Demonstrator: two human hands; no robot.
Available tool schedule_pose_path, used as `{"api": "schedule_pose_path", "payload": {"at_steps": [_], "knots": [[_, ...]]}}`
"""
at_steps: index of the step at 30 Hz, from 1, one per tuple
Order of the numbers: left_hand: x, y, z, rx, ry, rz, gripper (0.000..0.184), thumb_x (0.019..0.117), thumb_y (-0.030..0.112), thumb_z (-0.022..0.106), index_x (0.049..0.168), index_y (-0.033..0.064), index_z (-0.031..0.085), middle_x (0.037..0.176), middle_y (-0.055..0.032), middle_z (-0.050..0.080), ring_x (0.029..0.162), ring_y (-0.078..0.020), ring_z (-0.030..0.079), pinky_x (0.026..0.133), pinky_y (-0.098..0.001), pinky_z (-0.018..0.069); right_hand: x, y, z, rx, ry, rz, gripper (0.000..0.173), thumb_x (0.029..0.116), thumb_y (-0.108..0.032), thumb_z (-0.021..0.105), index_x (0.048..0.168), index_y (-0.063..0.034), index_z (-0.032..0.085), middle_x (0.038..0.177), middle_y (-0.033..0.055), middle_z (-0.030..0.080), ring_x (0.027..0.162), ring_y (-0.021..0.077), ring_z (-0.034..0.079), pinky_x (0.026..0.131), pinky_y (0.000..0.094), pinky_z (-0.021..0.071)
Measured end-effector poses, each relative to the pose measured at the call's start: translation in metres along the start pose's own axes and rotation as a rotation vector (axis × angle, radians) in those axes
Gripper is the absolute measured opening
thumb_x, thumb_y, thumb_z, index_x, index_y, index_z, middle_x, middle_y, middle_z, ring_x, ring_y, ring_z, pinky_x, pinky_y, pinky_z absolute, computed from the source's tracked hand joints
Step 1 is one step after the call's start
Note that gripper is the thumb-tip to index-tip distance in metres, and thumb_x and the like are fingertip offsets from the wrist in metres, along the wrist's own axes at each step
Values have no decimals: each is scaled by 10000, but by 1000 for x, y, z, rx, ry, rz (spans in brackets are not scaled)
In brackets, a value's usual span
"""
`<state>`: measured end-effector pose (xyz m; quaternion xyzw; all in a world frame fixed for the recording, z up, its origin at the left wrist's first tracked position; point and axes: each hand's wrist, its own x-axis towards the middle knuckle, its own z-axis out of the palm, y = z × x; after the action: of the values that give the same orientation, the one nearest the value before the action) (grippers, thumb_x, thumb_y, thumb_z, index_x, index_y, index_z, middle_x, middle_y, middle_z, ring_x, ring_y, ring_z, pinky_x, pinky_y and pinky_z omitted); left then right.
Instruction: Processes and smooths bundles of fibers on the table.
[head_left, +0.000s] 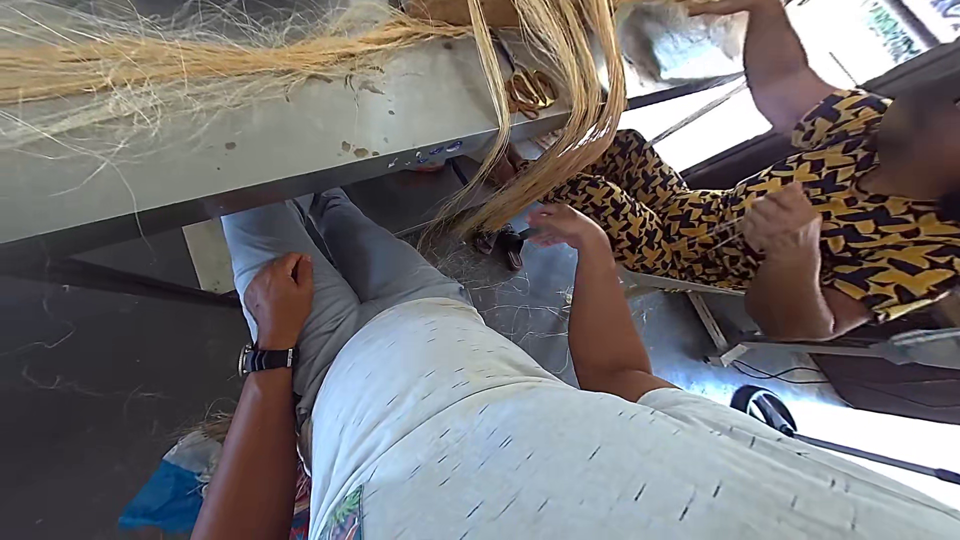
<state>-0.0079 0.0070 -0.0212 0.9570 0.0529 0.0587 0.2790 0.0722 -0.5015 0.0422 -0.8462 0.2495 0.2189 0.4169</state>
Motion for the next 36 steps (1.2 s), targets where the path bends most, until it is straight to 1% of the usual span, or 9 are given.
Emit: {"api": "schedule_pose_path", "payload": {"at_steps": [6,10,14,18,21,25,27,30,36], "knots": [[0,1,1,25,0,-7,405,1086,356,451,1011,56,713,881,-207,697,835,-429,684,700,-689,492,21,-69,44,208,-13,-513,711,946,-339,728,1530,-77,417,1389,144,604,1220,233,612,986,430,535],[-1,0,2,19,-2,-13,409,1090,366,448,1034,67,720,895,-201,702,844,-415,687,718,-684,495,39,-90,72,493,-43,-606,244,1051,-241,577,1196,-51,628,1123,57,689,1002,139,652,852,333,555],[-2,-1,0,23,-9,-15,447,1094,399,424,1029,62,710,881,-204,694,833,-420,681,703,-682,490,66,-48,94,309,36,-430,442,1128,-346,368,1181,-2,641,1089,90,716,1015,158,675,876,363,555],[-2,-2,1,12,-22,-10,452,1093,407,415,1055,69,712,911,-206,703,856,-418,688,717,-691,498,68,70,119,-124,-27,-173,515,1142,-345,299,1246,54,608,1088,233,656,935,318,638,851,523,523],[-3,-2,1,12,-14,-5,462,1096,414,406,1037,68,707,887,-200,695,833,-413,683,698,-679,498,39,161,133,-339,-184,10,492,1141,-261,306,1207,120,610,1133,321,632,1041,418,623,945,581,472],[-4,-3,2,41,-27,2,484,1097,434,384,1045,73,702,895,-205,693,837,-417,684,688,-686,493,-8,220,141,-423,-336,181,506,1142,-245,264,1242,106,616,1267,306,609,1179,395,589,1036,555,427],[-2,-2,2,51,-31,2,488,1096,436,375,1049,71,695,899,-209,689,844,-422,680,692,-689,489,-18,230,141,-426,-350,220,509,1147,-271,253,1215,73,623,1187,265,608,1030,348,582,918,531,445],[1,3,2,49,-22,3,480,1096,416,388,1051,54,701,909,-222,692,862,-436,678,716,-696,485,-14,219,136,-369,-344,295,486,1146,-301,267,1284,28,597,1177,239,592,996,326,570,883,534,451],[-1,2,2,66,-30,-9,492,1097,432,386,1049,57,700,910,-210,694,866,-427,679,727,-693,487,23,161,132,-72,-236,276,462,1144,-330,326,1424,-27,535,1371,256,557,1208,384,553,998,565,438]]}}
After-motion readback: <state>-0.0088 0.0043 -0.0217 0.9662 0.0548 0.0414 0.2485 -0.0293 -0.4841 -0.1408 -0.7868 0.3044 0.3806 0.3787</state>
